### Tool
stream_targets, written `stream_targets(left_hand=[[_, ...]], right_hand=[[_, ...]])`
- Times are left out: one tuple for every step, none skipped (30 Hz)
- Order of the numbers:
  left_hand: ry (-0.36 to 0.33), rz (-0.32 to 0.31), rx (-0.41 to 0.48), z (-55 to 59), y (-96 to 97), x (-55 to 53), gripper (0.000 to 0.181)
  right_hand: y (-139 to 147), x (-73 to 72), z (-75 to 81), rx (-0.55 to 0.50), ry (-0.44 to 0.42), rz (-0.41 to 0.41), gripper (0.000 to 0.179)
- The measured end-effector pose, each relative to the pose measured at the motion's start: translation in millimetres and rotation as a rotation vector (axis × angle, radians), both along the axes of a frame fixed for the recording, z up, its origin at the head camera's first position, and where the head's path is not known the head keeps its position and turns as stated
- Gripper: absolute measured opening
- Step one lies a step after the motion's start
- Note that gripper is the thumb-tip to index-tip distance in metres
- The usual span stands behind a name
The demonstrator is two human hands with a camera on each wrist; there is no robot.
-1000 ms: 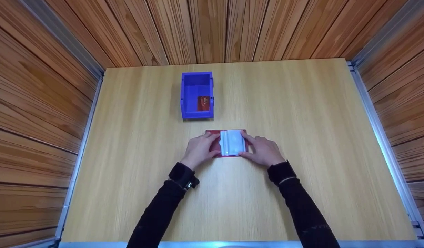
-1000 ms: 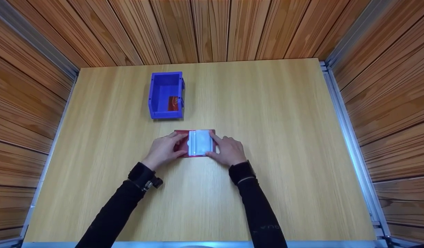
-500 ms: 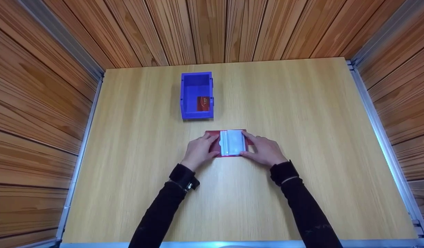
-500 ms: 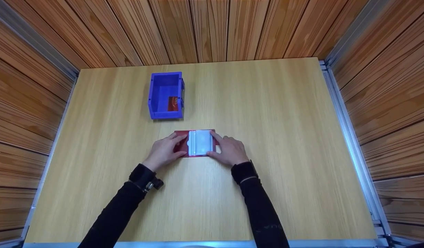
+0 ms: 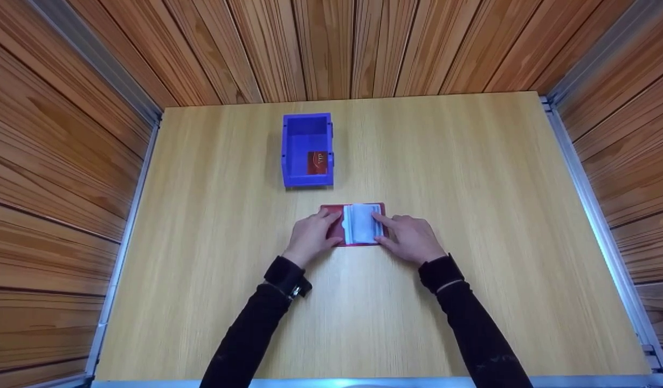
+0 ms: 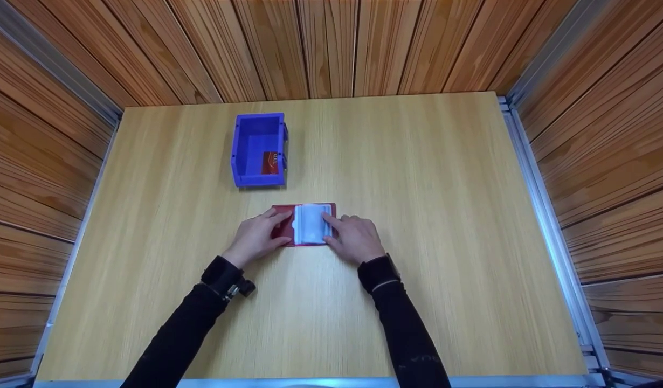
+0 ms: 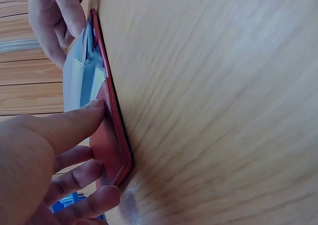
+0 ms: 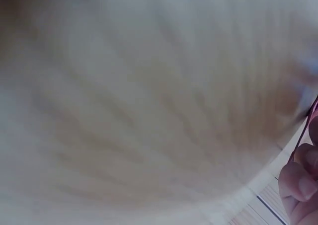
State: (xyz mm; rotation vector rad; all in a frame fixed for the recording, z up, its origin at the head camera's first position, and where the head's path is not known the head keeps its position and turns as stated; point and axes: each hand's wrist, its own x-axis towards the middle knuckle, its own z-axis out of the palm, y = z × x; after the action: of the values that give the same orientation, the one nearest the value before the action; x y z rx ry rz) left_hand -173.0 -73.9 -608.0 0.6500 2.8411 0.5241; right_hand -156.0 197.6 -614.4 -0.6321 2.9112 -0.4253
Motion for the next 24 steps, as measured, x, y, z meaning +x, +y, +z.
stream_targets(left_hand=[[0.000,0.000,0.000,0.0,-0.1,0.0,0.062],[0.002,0.000,0.003,-0.2,-0.2,-0.1,0.062],[0.002,0.002,0.006,-0.4,-0.2,-0.1,0.062],[0.005,0.002,0.009,-0.5,-0.4,0.0,0.062],[0.006,0.002,0.011,-0.8,-0.4,-0.1,0.061],[0.009,0.002,0.012,-0.9,-0.4,-0.1,0.061],[0.011,0.001,0.014,-0.9,-0.4,0.1,0.061],[0.015,0.000,0.018,-1.3,-0.4,0.2,0.060],[0.017,-0.002,0.020,-1.4,-0.3,0.2,0.060],[0.021,-0.003,0.021,-1.7,-0.6,0.4,0.060],[0.022,-0.003,0.023,-2.0,-0.8,0.5,0.060],[0.022,-0.003,0.024,-2.3,-1.1,0.6,0.060],[0.024,-0.002,0.026,-2.6,-1.3,0.8,0.060],[0.025,-0.001,0.027,-2.8,-1.5,1.0,0.060],[0.027,0.001,0.027,-3.2,-1.6,1.0,0.060],[0.032,0.003,0.028,-3.5,-1.9,1.2,0.060],[0.037,0.004,0.029,-3.6,-1.9,1.3,0.061],[0.042,0.004,0.030,-3.7,-1.9,1.4,0.061],[0.047,0.003,0.031,-3.8,-2.0,1.5,0.060],[0.051,0.003,0.030,-3.9,-1.8,1.5,0.060],[0.054,0.002,0.029,-4.0,-1.7,1.4,0.060],[0.056,0.002,0.029,-3.9,-1.6,1.5,0.060],[0.056,0.002,0.028,-3.9,-1.5,1.6,0.060],[0.058,0.002,0.027,-4.0,-1.6,1.6,0.060]], right_hand=[[-1,0.2,0.0,-0.001,-0.002,0.000,0.057],[-1,0.3,0.0,-0.003,-0.001,0.002,0.057],[-2,0.3,0.0,-0.004,0.002,0.005,0.056],[-3,0.3,0.0,-0.007,0.005,0.009,0.056],[-4,0.3,-0.1,-0.011,0.012,0.014,0.055],[-5,0.2,-0.2,-0.014,0.017,0.022,0.054],[-6,0.2,-0.3,-0.017,0.023,0.029,0.054],[-7,0.1,-0.3,-0.016,0.028,0.036,0.053],[-8,0.2,-0.4,-0.016,0.032,0.039,0.053],[-10,0.1,-0.4,-0.015,0.033,0.041,0.053],[-11,0.0,-0.3,-0.013,0.034,0.040,0.053],[-13,0.0,-0.2,-0.010,0.037,0.039,0.053],[-15,-0.2,-0.2,-0.009,0.041,0.034,0.052],[-17,-0.4,-0.3,-0.008,0.047,0.027,0.052],[-19,-0.7,-0.4,-0.008,0.053,0.020,0.053],[-22,-0.9,-0.4,-0.006,0.056,0.012,0.053],[-24,-1.2,-0.3,-0.007,0.061,0.003,0.055],[-25,-1.5,-0.3,-0.005,0.066,-0.007,0.056],[-27,-1.9,-0.5,-0.006,0.067,-0.021,0.059],[-28,-2.3,-0.2,-0.005,0.068,-0.035,0.061],[-30,-2.7,0.2,-0.004,0.067,-0.048,0.063],[-31,-3.4,0.6,0.000,0.060,-0.062,0.067],[-32,-4.2,0.5,0.004,0.053,-0.074,0.070],[-33,-4.9,0.1,0.008,0.043,-0.086,0.073]])
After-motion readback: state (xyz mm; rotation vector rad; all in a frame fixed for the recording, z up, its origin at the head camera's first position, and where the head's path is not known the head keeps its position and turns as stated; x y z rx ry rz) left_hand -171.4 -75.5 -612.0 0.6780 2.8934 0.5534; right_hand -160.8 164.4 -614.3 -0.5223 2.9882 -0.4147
